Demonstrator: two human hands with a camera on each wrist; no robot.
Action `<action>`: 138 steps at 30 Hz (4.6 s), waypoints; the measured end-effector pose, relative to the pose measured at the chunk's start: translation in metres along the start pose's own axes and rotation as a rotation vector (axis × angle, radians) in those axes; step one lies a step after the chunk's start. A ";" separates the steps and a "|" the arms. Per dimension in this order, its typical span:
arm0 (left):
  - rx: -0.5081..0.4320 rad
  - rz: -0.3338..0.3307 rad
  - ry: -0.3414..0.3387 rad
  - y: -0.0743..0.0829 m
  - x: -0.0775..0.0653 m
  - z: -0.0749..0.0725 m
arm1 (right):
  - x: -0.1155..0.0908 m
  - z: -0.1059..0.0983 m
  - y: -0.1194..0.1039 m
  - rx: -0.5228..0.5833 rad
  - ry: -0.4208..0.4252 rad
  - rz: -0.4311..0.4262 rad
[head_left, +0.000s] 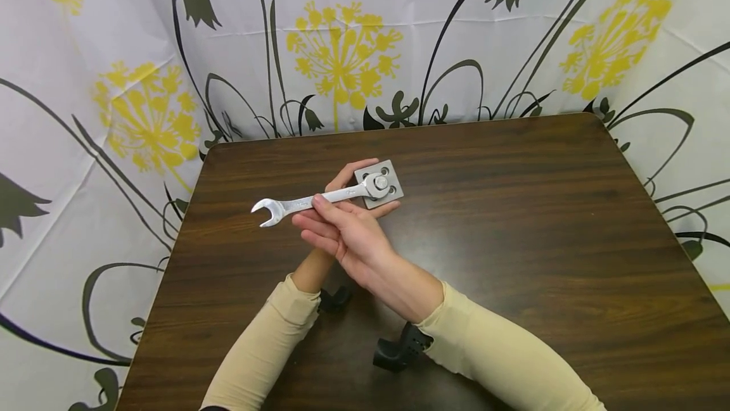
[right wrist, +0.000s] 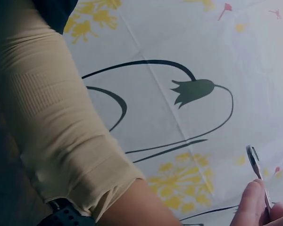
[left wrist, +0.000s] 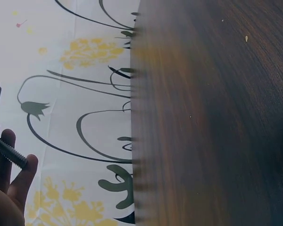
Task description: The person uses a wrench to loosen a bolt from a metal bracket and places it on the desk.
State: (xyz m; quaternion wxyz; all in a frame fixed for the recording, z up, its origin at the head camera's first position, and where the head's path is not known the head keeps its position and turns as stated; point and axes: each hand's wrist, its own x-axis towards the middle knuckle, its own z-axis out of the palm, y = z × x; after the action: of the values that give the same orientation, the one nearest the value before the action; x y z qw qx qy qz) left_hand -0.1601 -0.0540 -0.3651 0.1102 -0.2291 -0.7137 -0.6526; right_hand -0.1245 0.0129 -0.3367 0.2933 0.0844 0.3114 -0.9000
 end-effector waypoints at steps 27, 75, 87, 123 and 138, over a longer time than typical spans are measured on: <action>-0.101 -0.005 0.102 -0.035 0.003 -0.010 | -0.047 -0.099 -0.032 -0.906 -0.090 -0.046; -0.126 -0.078 0.011 -0.049 0.001 -0.017 | 0.038 -0.057 -0.175 -2.469 -0.120 -1.055; -0.139 -0.051 0.040 -0.055 0.002 -0.021 | 0.018 -0.084 -0.179 -2.264 0.225 -0.674; -0.027 -0.024 0.109 -0.020 0.004 -0.007 | -0.026 -0.018 0.018 -0.194 0.008 -0.026; -0.044 -0.043 0.119 -0.025 0.000 -0.007 | -0.028 -0.045 0.008 -0.401 0.044 0.012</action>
State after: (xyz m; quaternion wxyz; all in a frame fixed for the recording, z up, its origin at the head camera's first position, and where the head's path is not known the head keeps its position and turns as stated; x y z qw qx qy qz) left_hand -0.1729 -0.0621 -0.3860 0.1334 -0.1771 -0.6961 -0.6828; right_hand -0.0982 0.0481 -0.3670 0.3025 0.0457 0.4904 -0.8160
